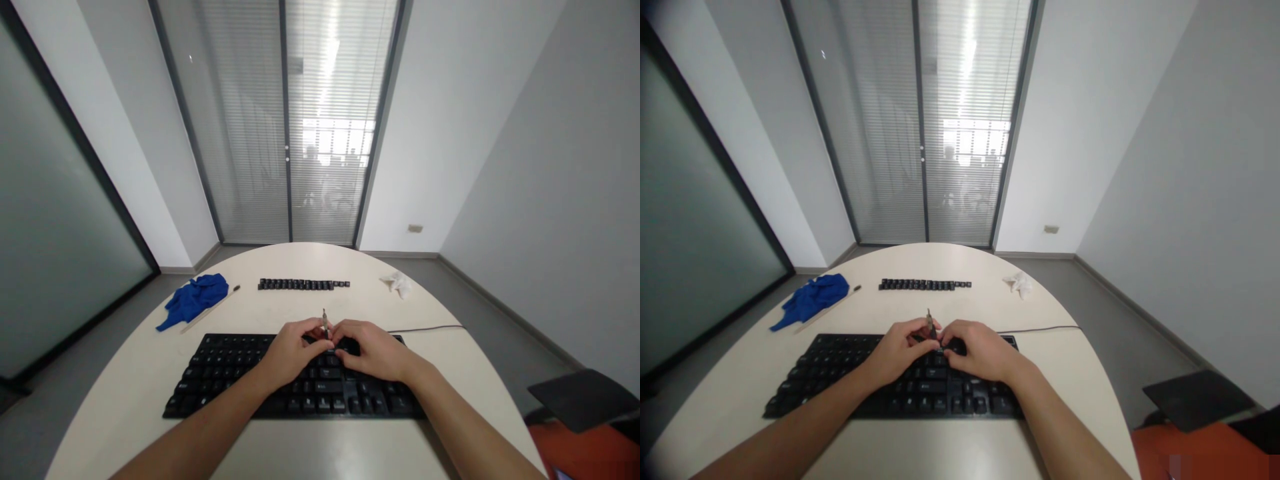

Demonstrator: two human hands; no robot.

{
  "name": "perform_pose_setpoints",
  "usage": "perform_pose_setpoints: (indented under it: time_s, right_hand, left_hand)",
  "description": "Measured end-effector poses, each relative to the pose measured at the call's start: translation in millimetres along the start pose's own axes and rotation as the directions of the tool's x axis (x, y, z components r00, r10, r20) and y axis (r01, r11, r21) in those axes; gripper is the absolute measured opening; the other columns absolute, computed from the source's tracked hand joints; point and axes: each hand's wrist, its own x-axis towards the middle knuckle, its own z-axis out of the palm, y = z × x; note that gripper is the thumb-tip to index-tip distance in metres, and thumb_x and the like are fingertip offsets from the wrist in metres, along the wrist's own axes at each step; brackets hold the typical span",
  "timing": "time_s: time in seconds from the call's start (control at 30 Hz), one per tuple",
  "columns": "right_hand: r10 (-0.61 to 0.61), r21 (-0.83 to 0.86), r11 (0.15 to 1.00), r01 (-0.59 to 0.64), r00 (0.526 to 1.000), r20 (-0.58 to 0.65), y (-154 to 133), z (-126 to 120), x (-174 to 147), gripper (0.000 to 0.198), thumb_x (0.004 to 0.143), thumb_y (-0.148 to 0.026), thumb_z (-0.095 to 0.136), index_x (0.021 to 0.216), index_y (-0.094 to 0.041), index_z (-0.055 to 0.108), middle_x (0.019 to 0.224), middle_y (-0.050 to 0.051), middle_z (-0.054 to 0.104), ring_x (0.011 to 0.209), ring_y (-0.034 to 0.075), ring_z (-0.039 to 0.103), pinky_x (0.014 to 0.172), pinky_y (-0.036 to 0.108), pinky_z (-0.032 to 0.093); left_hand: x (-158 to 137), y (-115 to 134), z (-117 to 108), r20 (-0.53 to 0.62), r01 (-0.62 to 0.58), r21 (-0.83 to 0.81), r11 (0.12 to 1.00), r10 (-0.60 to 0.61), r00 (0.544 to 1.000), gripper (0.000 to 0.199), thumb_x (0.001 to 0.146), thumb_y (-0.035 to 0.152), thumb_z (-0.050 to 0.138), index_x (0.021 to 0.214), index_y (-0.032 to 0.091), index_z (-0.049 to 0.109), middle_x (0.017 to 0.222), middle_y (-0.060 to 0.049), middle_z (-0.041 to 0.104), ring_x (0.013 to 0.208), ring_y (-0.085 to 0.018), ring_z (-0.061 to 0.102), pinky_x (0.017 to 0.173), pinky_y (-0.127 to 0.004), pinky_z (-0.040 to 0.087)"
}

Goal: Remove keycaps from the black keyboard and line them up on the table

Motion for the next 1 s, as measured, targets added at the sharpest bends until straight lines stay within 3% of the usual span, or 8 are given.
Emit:
perform_pose_setpoints:
  time_s: [0.1, 0.3, 0.43, 0.57, 1.0]
  right_hand:
    - [0.012, 0.004, 1.0, -0.012, 1.0, -0.011, 5, -1, 0, 0.012, 0.083, -0.016, 0.057, 0.088, -0.021, 0.067, 0.094, 0.003, 0.071, 0.087, 0.018, 0.065, 0.082, 0.029, 0.049]
    - [0.005, -0.011, 1.0, -0.005, 0.999, -0.036, 9, -1, 0, 0.019, 0.09, -0.021, 0.053, 0.099, -0.021, 0.069, 0.097, 0.005, 0.071, 0.089, 0.019, 0.065, 0.083, 0.03, 0.049]
    - [-0.037, -0.007, 0.999, 0.037, 0.999, -0.024, 8, -1, -1, 0.02, 0.092, -0.023, 0.052, 0.098, -0.021, 0.07, 0.097, 0.005, 0.071, 0.09, 0.018, 0.065, 0.085, 0.031, 0.049]
    - [-0.058, 0.045, 0.997, 0.059, 0.998, -0.026, 7, -1, -1, 0.02, 0.093, -0.027, 0.053, 0.099, -0.022, 0.072, 0.1, 0.005, 0.071, 0.093, 0.018, 0.065, 0.088, 0.032, 0.049]
    - [-0.047, 0.046, 0.998, 0.048, 0.999, -0.005, 12, 1, -2, 0.023, 0.089, -0.037, 0.061, 0.103, -0.025, 0.074, 0.107, 0.004, 0.071, 0.098, 0.019, 0.066, 0.092, 0.031, 0.049]
  left_hand:
    - [0, 3, 2, 0.044, -0.044, 0.046, 0.998, 0.042, 0.998, 0.019, 0.083, 0.03, 0.063, 0.095, 0.02, 0.071, 0.085, -0.002, 0.072, 0.078, -0.019, 0.065, 0.063, -0.024, 0.048]
    - [-2, 4, 3, -0.002, -0.054, 0.088, 0.995, 0.055, 0.998, 0.02, 0.083, 0.03, 0.063, 0.099, 0.021, 0.07, 0.091, -0.003, 0.073, 0.082, -0.02, 0.067, 0.069, -0.026, 0.051]
    - [-3, 1, 4, -0.063, 0.037, 0.023, 0.999, -0.035, 0.997, 0.022, 0.084, 0.031, 0.061, 0.104, 0.02, 0.064, 0.084, -0.002, 0.071, 0.069, -0.016, 0.066, 0.063, -0.023, 0.05]
    - [-4, 0, 4, -0.052, 0.056, -0.03, 0.998, -0.057, 0.997, 0.021, 0.086, 0.035, 0.059, 0.099, 0.019, 0.06, 0.082, -0.001, 0.068, 0.059, -0.013, 0.062, 0.053, -0.021, 0.046]
    - [-3, -1, 2, -0.028, 0.046, -0.136, 0.99, -0.05, 0.998, 0.018, 0.086, 0.033, 0.059, 0.096, 0.018, 0.059, 0.09, -0.001, 0.065, 0.068, -0.012, 0.062, 0.063, -0.021, 0.05]
